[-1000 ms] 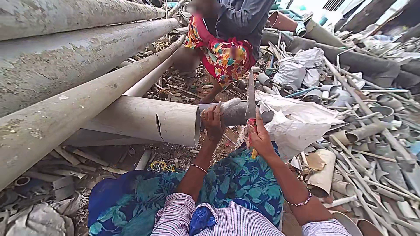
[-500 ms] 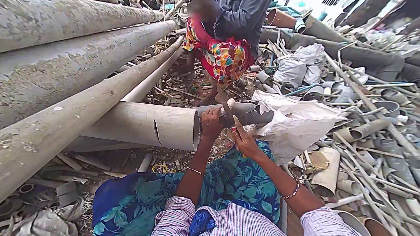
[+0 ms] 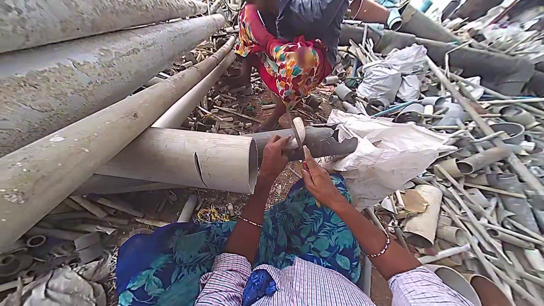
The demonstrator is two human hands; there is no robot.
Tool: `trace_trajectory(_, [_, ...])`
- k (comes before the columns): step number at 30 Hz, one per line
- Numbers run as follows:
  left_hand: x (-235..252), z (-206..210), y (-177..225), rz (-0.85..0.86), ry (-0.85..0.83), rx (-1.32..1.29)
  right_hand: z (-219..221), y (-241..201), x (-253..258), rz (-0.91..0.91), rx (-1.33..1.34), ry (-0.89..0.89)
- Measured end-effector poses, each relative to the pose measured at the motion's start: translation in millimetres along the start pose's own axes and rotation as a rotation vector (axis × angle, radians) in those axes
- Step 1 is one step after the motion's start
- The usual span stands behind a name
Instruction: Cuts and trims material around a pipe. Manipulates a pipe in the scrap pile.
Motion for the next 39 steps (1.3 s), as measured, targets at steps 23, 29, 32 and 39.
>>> trace_trajectory(23, [-11.6, 3.6, -39.8, 0.166, 0.265, -0.132, 18.7, 17.0, 36.9, 0.271, 0.233, 0.137])
trace_trajectory(29, [-16.7, -1.6, -40.1, 0.113, 0.224, -0.122, 19.7, 17.5, 32.5, 0.234, 0.299, 0.131])
trace_trajectory(32, [-17.7, -2.1, -36.1, 0.109, 0.213, -0.125, 27.7, 16.5, 31.5, 0.236, 0.293, 0.128])
trace_trajectory(39, [-10.4, 0.0, -38.1, 0.114, 0.209, -0.118, 26.2, 29.0, 23.7, 0.179, 0.314, 0.061])
Point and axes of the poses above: each hand's wrist, its own x-axis towards the middle knuckle, its own z-axis out of the palm, y = z × x, the point moved 1 cm from there along x, towards the middle knuckle, and after that the axes turned 7 degrees about -z, right-handed, at the moved point
